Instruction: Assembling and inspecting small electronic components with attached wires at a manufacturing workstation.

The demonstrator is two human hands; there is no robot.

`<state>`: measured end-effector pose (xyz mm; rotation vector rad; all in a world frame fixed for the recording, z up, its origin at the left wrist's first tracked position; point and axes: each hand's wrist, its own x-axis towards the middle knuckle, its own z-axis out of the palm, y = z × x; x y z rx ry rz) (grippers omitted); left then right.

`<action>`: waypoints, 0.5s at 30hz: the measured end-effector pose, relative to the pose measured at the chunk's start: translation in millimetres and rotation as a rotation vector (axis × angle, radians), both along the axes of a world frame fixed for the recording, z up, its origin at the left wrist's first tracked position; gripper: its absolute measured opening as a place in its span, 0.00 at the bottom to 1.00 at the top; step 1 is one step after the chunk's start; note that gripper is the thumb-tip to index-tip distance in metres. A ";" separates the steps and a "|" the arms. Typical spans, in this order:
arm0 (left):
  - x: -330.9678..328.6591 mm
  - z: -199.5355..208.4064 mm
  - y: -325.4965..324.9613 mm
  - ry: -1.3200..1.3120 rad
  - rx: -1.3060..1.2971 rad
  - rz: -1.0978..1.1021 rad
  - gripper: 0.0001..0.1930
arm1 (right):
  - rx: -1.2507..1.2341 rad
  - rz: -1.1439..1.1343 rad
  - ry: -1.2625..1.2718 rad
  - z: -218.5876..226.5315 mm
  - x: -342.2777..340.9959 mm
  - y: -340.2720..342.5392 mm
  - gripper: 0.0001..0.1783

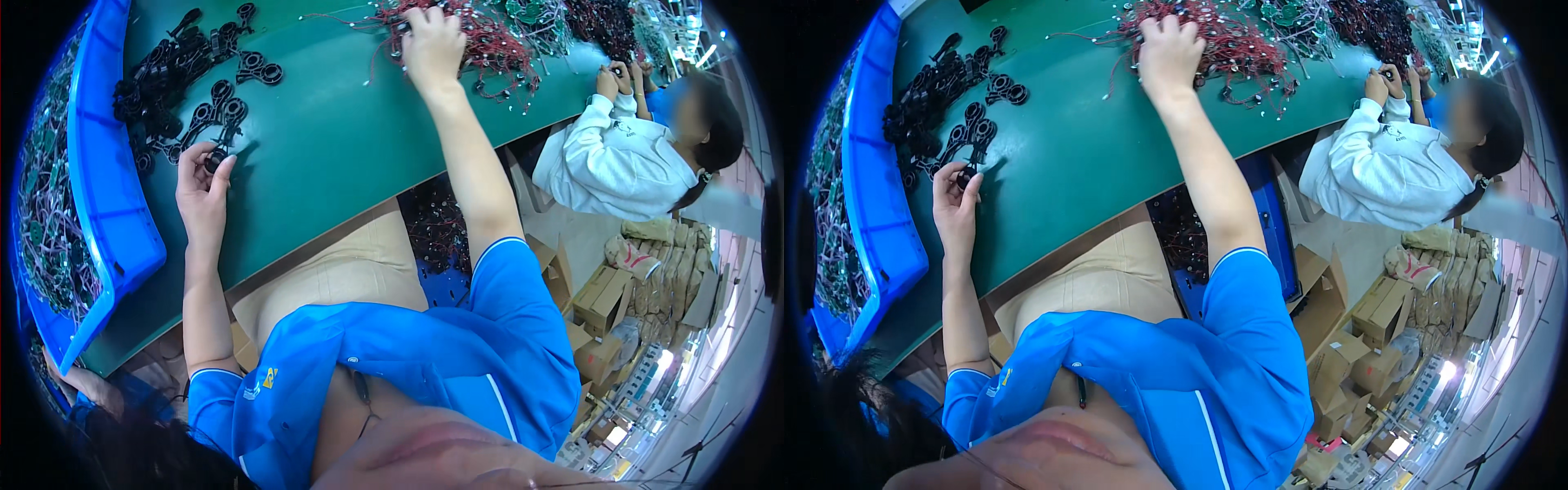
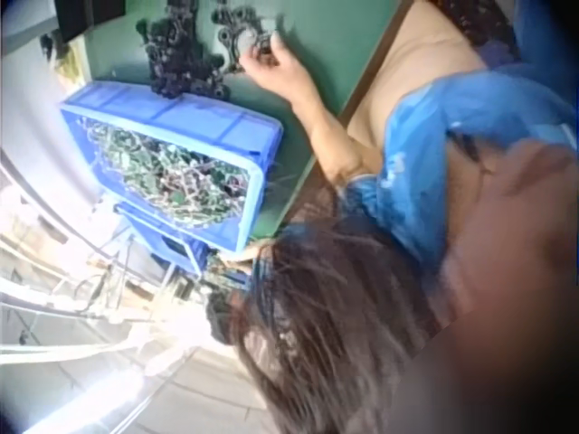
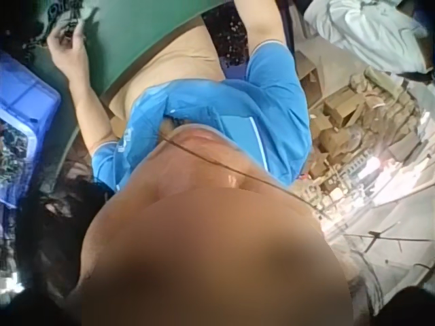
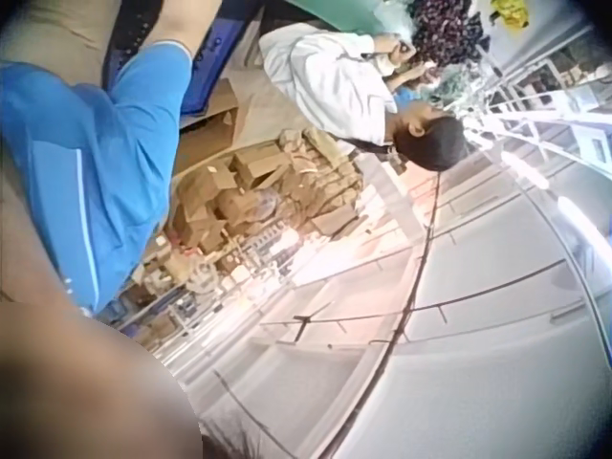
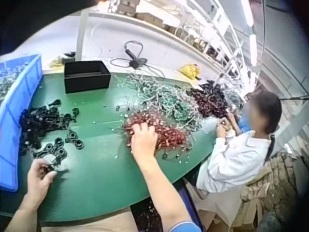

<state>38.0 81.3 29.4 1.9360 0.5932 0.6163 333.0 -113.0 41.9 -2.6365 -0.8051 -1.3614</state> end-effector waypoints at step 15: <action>4.5 6.2 -10.6 -0.121 -0.390 -0.107 0.13 | 0.857 0.831 0.708 146.2 39.5 -9.4 0.07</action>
